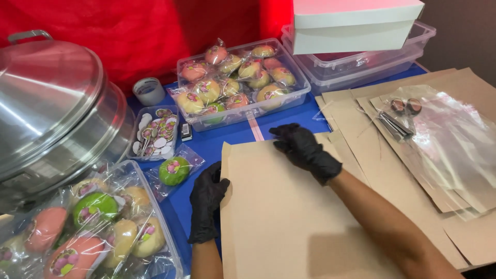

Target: Assembling a cardboard box by folding the edges and securing the corners with a hand stapler.

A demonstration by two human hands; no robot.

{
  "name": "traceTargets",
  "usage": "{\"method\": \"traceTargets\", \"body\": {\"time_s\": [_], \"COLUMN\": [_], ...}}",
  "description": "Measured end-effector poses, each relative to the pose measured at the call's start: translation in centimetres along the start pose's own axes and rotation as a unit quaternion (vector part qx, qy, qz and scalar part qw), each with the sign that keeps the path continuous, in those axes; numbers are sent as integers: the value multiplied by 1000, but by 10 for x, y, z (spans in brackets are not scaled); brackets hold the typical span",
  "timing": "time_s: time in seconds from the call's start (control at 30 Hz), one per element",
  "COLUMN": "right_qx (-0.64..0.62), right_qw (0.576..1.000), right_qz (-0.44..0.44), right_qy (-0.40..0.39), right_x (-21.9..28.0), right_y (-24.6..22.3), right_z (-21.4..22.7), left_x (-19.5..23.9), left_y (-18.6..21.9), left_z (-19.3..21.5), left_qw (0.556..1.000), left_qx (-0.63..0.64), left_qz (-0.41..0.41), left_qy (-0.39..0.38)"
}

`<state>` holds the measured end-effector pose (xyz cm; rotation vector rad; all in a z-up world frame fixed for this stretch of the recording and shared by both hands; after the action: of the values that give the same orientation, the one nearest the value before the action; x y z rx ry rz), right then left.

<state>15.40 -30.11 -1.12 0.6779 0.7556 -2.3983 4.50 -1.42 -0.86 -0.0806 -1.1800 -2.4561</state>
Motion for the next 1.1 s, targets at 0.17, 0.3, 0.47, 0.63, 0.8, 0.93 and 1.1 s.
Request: {"method": "traceTargets", "body": {"time_s": [0.17,0.3,0.47,0.63,0.8,0.93,1.1], "right_qx": [53,14,10,-8,-110,-270,-93], "right_qw": [998,999,998,998,977,918,987], "right_qz": [-5,-32,-53,-55,-181,-286,117], "right_qy": [-24,11,36,32,1,50,58], "right_x": [8,11,9,4,0,-14,-5], "right_y": [16,18,19,4,-21,-60,-27], "right_z": [-58,-61,-62,-53,-55,-33,-62], "left_x": [-22,37,-19,-71,-60,-68,-63], "left_y": [-10,47,19,-22,-11,-16,-10], "left_z": [-21,18,-3,-24,-30,-32,-30], "left_qw": [989,951,941,926,883,877,735], "left_qx": [112,277,315,339,424,435,671], "left_qz": [-70,-102,-93,-142,-196,-203,-88], "left_qy": [71,89,85,87,46,34,-54]}}
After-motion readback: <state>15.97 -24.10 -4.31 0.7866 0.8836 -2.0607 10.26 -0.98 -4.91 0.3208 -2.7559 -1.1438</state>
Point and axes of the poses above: each hand's wrist, its own x-axis away from the middle knuckle, its own z-axis out of the back of the hand, y = z × x, the point moved 1 cm from there along -x, towards the middle knuckle, and after that the axes turned 5 degrees about y, right-handed, at the moved point
